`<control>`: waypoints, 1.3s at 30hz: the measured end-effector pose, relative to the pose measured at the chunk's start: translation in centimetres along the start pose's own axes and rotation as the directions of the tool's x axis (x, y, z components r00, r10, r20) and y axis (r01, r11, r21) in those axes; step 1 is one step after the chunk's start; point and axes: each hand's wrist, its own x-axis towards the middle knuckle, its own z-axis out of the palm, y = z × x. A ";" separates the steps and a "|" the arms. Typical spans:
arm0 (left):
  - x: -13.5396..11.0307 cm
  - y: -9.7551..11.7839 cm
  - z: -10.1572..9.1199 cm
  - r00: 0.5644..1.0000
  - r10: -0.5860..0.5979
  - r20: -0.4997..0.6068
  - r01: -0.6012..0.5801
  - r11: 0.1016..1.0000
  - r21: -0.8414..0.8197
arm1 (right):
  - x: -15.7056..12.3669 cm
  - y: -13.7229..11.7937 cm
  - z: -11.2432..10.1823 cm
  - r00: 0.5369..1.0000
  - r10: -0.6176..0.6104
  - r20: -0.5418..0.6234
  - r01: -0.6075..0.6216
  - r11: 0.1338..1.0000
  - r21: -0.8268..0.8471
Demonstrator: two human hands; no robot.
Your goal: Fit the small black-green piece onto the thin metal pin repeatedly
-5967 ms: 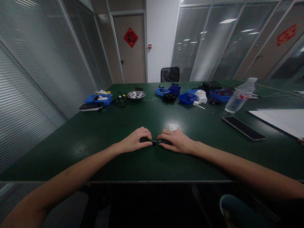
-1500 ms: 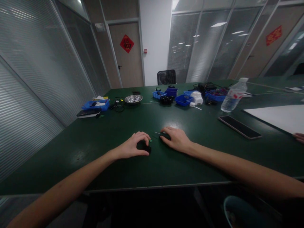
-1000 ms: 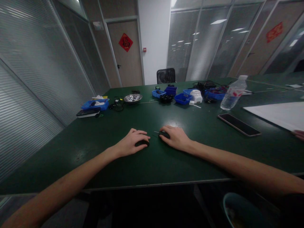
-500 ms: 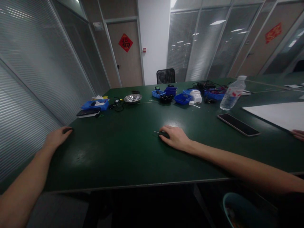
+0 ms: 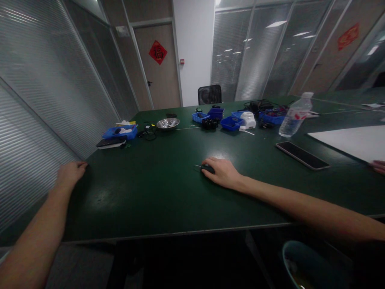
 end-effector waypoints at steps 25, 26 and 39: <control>-1.4 0.9 -1.1 0.995 -0.093 -0.019 0.094 0.995 0.043 | 0.1 -0.2 -0.3 0.999 0.019 0.032 -0.019 1.000 0.011; -1.5 0.9 -1.2 0.995 -0.093 -0.023 0.094 0.994 0.048 | 0.1 -0.2 -0.3 0.999 0.016 0.028 -0.016 1.000 0.011; -3.2 1.8 -1.8 0.996 -0.058 -0.069 0.063 0.995 0.083 | 0.1 -0.2 -0.3 1.000 0.001 0.026 -0.001 1.000 0.004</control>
